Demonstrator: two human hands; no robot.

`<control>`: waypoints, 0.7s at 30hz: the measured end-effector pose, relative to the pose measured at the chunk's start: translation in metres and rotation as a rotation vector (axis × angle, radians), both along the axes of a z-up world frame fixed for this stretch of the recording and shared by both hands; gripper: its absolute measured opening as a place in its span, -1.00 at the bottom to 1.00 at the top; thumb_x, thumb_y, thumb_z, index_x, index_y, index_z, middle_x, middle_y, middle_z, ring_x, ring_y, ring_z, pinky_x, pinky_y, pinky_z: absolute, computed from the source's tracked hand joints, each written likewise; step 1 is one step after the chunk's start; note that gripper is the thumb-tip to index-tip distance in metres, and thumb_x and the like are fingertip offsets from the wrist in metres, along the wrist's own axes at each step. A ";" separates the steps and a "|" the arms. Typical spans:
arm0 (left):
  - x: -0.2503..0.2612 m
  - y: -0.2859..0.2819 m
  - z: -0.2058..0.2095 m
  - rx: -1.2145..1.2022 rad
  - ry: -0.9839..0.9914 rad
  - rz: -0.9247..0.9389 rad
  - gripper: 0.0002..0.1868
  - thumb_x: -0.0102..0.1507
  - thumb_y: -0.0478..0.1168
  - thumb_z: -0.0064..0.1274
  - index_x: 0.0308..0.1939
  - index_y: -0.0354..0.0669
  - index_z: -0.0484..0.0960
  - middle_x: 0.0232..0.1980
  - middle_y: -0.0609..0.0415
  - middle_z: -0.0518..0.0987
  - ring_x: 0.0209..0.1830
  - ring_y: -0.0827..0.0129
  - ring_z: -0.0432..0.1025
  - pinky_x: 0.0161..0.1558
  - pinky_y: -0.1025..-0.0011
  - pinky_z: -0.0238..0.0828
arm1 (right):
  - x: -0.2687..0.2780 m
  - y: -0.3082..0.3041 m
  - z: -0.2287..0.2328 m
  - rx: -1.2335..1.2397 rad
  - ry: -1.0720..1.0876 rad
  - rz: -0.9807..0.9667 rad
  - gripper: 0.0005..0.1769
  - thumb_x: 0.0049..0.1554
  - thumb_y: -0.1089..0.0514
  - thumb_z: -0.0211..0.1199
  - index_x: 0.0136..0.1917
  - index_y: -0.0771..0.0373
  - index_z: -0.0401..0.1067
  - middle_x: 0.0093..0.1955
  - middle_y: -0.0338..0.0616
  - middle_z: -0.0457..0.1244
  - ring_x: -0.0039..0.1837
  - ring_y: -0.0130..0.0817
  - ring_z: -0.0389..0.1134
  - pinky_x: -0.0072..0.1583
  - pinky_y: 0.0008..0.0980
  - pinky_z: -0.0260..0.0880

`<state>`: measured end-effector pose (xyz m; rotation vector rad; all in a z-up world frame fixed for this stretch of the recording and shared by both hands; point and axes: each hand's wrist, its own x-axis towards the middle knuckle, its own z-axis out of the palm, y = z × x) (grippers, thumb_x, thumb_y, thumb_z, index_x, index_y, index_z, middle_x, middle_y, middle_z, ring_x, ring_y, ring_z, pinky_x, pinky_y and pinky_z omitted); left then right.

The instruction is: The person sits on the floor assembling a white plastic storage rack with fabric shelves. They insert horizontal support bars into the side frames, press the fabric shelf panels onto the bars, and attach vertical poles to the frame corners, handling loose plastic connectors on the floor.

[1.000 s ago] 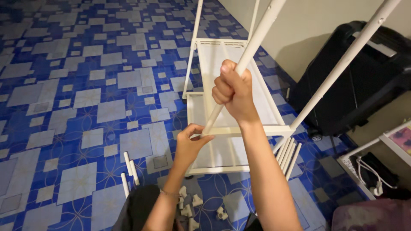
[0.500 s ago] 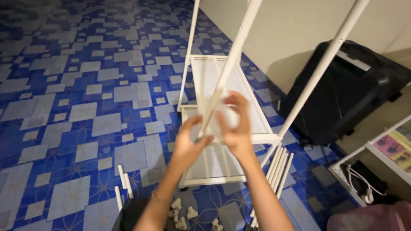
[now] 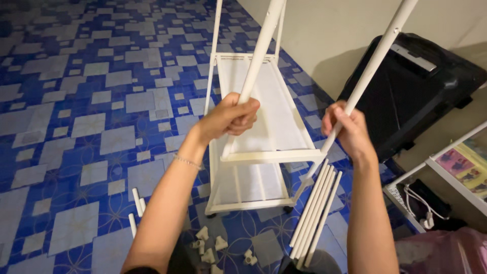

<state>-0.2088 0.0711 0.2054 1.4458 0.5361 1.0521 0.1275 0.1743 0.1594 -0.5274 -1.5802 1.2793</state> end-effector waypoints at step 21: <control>0.053 0.002 -0.033 0.460 0.214 1.141 -0.48 0.44 -0.06 0.06 -0.53 -0.30 0.38 -0.63 0.10 0.20 -0.58 0.52 0.04 -0.53 0.36 0.02 | -0.067 -0.011 -0.033 0.211 -0.012 -1.056 -0.49 0.42 0.09 0.17 -0.35 0.25 0.18 -0.47 -0.33 0.02 -0.37 -0.61 0.01 -0.33 -0.43 -0.05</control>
